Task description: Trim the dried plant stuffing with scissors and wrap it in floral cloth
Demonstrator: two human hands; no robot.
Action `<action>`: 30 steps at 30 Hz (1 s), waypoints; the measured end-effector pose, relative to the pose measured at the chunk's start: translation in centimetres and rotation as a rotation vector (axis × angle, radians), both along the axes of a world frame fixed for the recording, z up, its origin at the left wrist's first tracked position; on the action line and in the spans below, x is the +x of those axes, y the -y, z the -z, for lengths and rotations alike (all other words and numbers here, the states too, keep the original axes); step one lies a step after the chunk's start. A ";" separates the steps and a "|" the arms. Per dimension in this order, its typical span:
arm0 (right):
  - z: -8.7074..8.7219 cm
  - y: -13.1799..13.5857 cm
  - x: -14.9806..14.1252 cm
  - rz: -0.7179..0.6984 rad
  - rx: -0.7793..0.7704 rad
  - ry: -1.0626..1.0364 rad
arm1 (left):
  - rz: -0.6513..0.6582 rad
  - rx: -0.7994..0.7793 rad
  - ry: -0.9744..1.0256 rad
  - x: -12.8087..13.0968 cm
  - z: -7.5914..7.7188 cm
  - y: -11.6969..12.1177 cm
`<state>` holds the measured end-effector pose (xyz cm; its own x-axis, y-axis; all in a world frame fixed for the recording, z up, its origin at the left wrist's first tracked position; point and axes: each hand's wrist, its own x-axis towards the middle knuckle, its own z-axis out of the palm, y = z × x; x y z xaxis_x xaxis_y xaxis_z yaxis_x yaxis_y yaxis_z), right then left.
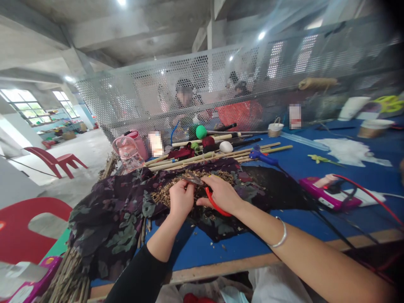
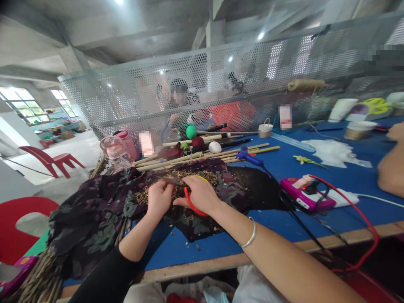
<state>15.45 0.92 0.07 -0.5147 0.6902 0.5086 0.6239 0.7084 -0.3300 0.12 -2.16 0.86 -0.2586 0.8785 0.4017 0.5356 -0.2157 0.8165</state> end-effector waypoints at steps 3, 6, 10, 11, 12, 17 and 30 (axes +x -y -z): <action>0.3 -0.1 0.0 0.014 -0.035 -0.006 | 0.004 0.007 -0.043 0.0 -0.1 0.1; 0.4 -0.1 0.1 0.027 -0.058 0.001 | 0.004 -0.001 -0.067 -0.2 0.1 0.0; 0.2 -0.2 0.2 0.033 -0.097 0.027 | 0.020 -0.032 -0.053 -0.4 0.5 -0.3; 0.2 -0.2 0.2 0.037 -0.107 0.031 | 0.023 -0.046 -0.045 -0.5 0.6 -0.4; 0.1 -0.2 0.1 0.041 -0.116 0.037 | 0.026 -0.061 -0.037 -0.6 0.7 -0.5; 0.1 0.0 0.1 0.069 -0.143 0.079 | 0.056 -0.123 -0.021 -1.0 0.7 -0.9; -0.5 -0.8 0.8 0.186 -0.118 0.083 | -0.128 -0.380 -0.470 -8.4 -1.4 -2.0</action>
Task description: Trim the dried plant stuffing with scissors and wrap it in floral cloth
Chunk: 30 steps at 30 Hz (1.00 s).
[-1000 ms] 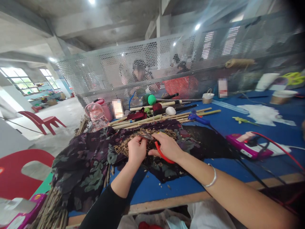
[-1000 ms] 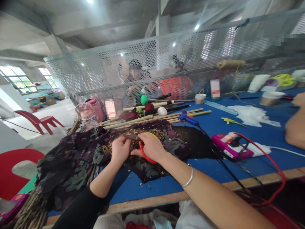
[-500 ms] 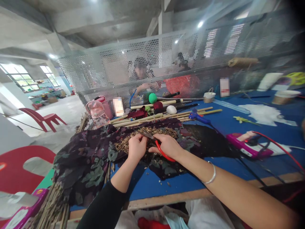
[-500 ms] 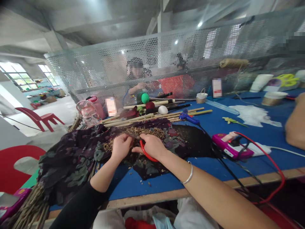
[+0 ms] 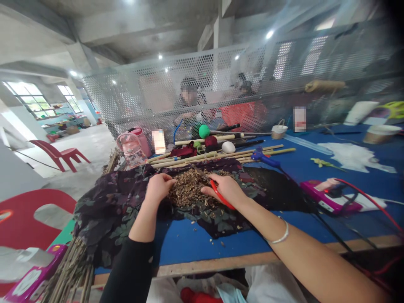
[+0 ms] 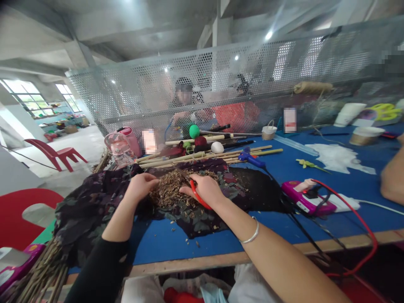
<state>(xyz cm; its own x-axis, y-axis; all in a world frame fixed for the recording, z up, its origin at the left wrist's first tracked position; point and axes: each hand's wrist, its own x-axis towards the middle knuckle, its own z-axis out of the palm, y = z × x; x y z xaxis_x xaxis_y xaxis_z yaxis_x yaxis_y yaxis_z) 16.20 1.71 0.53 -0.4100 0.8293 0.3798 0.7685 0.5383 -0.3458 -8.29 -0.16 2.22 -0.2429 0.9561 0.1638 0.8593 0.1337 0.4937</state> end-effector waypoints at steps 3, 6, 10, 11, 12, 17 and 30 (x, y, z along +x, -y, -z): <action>0.2 -0.5 0.3 0.012 -0.004 -0.050 | -0.090 -0.197 -0.162 -3.5 0.2 -0.3; 0.7 -0.8 0.4 -0.006 -0.017 -0.066 | -0.045 -0.288 -0.215 -4.7 0.5 -0.1; 0.9 -0.8 0.4 -0.004 -0.028 -0.057 | 0.041 -0.342 -0.285 -3.9 0.4 0.3; 0.9 -0.8 0.4 -0.006 -0.032 -0.058 | 0.049 -0.349 -0.304 -3.6 0.3 0.4; 0.9 -0.8 0.4 -0.012 -0.038 -0.062 | 0.052 -0.356 -0.322 -3.4 0.3 0.4; 0.9 -0.8 0.3 -0.009 -0.042 -0.070 | 0.048 -0.360 -0.384 -2.7 0.2 0.1; 0.7 -0.7 0.3 0.000 -0.082 -0.054 | 0.134 -0.005 -0.021 -2.8 -0.3 -0.1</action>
